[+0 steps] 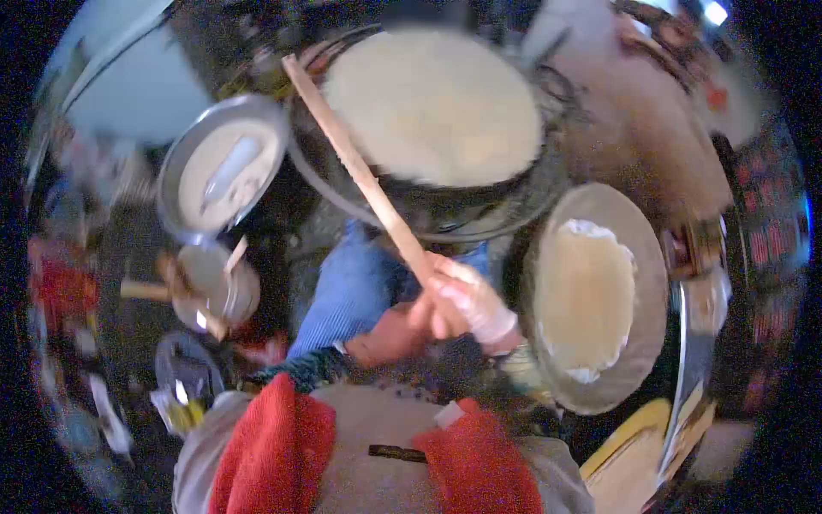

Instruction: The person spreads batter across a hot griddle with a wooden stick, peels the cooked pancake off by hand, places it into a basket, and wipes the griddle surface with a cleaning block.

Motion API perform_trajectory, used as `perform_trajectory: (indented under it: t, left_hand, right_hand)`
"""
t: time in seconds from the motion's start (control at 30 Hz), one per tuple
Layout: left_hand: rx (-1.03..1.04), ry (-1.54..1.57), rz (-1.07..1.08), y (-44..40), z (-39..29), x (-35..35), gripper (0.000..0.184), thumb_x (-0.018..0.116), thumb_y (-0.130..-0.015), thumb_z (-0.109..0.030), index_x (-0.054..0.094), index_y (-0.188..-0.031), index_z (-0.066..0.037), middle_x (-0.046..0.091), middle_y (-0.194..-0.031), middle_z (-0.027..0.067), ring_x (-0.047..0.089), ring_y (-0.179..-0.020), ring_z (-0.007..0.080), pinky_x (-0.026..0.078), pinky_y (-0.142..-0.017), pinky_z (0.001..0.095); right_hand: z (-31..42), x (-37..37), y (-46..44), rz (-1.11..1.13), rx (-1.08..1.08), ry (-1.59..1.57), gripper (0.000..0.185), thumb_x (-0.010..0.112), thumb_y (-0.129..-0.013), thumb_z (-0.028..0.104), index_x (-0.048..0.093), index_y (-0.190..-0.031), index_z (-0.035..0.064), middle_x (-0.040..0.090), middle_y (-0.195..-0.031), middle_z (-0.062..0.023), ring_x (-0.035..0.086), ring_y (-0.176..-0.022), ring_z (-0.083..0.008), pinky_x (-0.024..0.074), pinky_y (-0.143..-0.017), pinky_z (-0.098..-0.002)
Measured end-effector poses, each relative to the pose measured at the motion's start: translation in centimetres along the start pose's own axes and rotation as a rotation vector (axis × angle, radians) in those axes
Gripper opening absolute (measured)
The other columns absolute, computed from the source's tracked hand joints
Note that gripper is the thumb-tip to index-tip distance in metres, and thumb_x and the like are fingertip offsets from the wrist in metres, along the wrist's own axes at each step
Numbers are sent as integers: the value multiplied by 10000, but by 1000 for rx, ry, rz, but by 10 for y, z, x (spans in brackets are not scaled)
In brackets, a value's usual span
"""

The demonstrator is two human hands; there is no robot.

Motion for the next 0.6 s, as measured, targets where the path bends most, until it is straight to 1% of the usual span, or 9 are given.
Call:
perform_trajectory:
  t: [0.03, 0.17, 0.23, 0.3, 0.37, 0.43, 0.5, 0.53, 0.6]
  left_hand:
    - [-52, -378, 217, 53, -23, -21, 348, 495, -880, -124, 486, -1221, -50, 613, -913, 203, 612, -864, 293, 499, -697, 371]
    - [323, -315, -390, 126, -27, -61, 350, 543, -771, -25, 544, -1120, -50, 624, -951, 180, 623, -902, 353, 520, -774, 431]
    - [257, -336, -445, 150, -25, -62, 329, 558, -747, -5, 581, -1070, -61, 630, -931, 152, 631, -914, 338, 529, -787, 423]
    - [402, -363, -465, 178, -17, -63, 312, 581, -731, -24, 598, -1042, -21, 611, -848, 174, 626, -781, 340, 514, -670, 429]
    - [188, -361, -381, 197, -28, -62, 297, 596, -704, -31, 600, -1001, -26, 579, -763, 133, 610, -727, 316, 484, -620, 428]
    - [184, -417, -488, 204, -55, -82, 324, 606, -686, -28, 602, -1010, -27, 530, -683, 100, 575, -654, 287, 442, -555, 406]
    - [359, -505, -694, 228, -69, -90, 332, 591, -677, -14, 622, -1007, -24, 544, -678, 87, 553, -627, 269, 429, -537, 387]
    - [422, -615, -763, 232, -79, -108, 327, 587, -675, -23, 646, -996, -36, 587, -718, 97, 551, -629, 279, 441, -556, 384]
    - [153, -829, -865, 238, -64, -144, 226, 611, -713, -117, 661, -926, -57, 630, -813, 128, 584, -729, 316, 486, -681, 431]
  right_hand:
    - [-8, 25, -5, 154, 133, 161, 621, 556, -858, 427, 430, -1328, 40, 632, -636, -130, 530, -412, -114, 413, -403, -198]
    - [-35, 84, -20, 432, 382, 277, 639, 536, -874, 460, 425, -1339, 37, 612, -622, -88, 537, -421, -100, 413, -386, -206]
    - [-46, 113, -38, 594, 411, 302, 630, 522, -903, 432, 390, -1360, 20, 629, -674, -95, 547, -442, -98, 426, -385, -218]
    - [-66, 155, -75, 683, 388, 240, 485, 475, -948, 353, 434, -1304, 26, 641, -698, -109, 576, -472, -129, 454, -432, -233]
    - [-85, 199, -121, 760, 246, 45, 433, 457, -964, 343, 442, -1263, 30, 647, -815, -159, 617, -535, -177, 485, -437, -271]
    - [-112, 250, -161, 593, 460, -326, 412, 461, -970, 339, 427, -1251, 39, 623, -951, -211, 636, -601, -223, 517, -458, -326]
    - [-171, 271, -199, 795, 290, -347, 467, 502, -959, 347, 380, -1291, 41, 599, -1016, -204, 616, -657, -206, 540, -531, -393]
    - [-128, 268, -170, 838, 138, -334, 277, 521, -957, 268, 441, -1169, 109, 541, -957, -57, 631, -785, -191, 530, -602, -328]
    - [-131, 246, -168, 672, -191, -134, 175, 564, -934, 247, 533, -987, 83, 553, -884, 0, 579, -755, -99, 503, -603, -279]
Point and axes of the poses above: each hand's wrist, its own y-axis away from the middle knuckle, its own x-axis out of the palm, z = x × y, the point moved 6 cm from there along -y, towards the middle knuckle
